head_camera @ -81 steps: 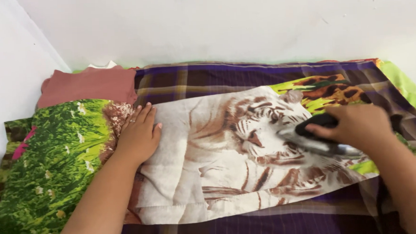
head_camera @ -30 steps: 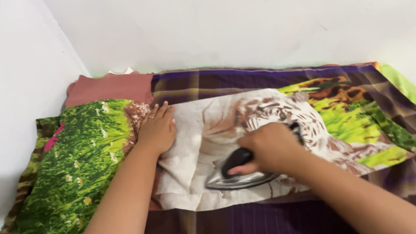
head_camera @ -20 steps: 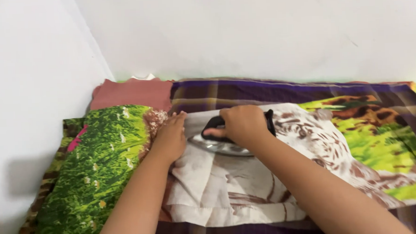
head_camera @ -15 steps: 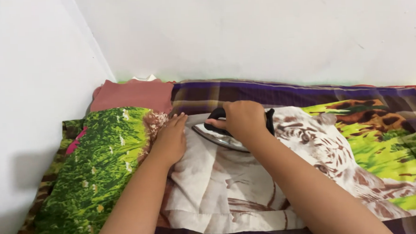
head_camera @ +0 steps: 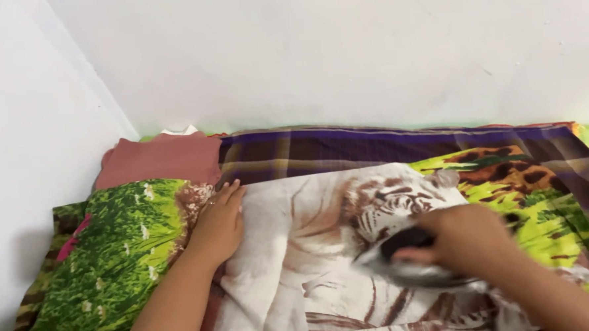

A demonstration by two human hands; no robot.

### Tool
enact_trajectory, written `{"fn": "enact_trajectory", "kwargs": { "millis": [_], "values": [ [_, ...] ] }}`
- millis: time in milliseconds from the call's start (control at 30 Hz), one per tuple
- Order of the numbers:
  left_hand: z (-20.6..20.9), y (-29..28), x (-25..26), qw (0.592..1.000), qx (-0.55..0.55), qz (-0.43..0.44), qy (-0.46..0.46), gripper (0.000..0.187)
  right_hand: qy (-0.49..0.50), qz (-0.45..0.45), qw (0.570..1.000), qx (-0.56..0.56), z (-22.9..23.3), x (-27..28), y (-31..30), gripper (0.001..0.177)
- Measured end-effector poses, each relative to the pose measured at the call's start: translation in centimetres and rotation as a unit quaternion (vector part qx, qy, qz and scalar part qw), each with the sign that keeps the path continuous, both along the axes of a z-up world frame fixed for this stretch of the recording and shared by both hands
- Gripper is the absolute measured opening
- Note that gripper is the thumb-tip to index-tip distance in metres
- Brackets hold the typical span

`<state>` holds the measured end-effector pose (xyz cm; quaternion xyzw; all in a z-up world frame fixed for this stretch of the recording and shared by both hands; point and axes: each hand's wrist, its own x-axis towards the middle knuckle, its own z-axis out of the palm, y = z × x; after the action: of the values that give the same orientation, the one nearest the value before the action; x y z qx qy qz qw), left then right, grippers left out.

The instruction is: The person irons a white tiger-print cloth laid on a bed. They smooth the fabric with one hand and move a black iron across the surface with the other, repeatedly adjusting the cloth and ironing different sections.

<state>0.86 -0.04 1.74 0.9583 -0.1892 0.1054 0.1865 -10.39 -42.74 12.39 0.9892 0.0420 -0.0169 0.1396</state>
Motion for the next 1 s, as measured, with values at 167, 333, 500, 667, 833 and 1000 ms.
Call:
{"fn": "enact_trajectory", "kwargs": {
  "millis": [167,333,500,667,833,1000],
  "values": [
    [1.1,-0.6,-0.9,0.998,0.038,0.011,0.05,0.054,0.105,-0.261,0.956,-0.082,6.4,1.0,-3.7,0.085],
    [0.0,-0.2,-0.7,0.999,0.048,0.005,0.007,0.054,-0.027,-0.331,0.936,-0.12,3.1,4.8,-7.9,0.087],
    [-1.1,-0.1,-0.4,0.998,0.061,0.015,-0.013,0.054,0.04,-0.203,0.978,-0.037,5.9,6.1,-2.1,0.091],
    [-3.1,0.3,0.3,0.994,0.066,0.021,-0.081,0.053,0.036,0.0,0.997,0.065,4.6,5.8,4.9,0.069],
    [-3.1,0.5,0.3,0.987,0.076,0.021,-0.138,0.051,-0.052,0.267,0.952,0.139,1.1,4.8,12.7,0.061],
    [-3.3,0.5,0.2,0.988,0.066,0.017,-0.136,0.049,-0.1,0.233,0.964,0.081,1.3,4.5,16.9,0.07]
  ]
}}
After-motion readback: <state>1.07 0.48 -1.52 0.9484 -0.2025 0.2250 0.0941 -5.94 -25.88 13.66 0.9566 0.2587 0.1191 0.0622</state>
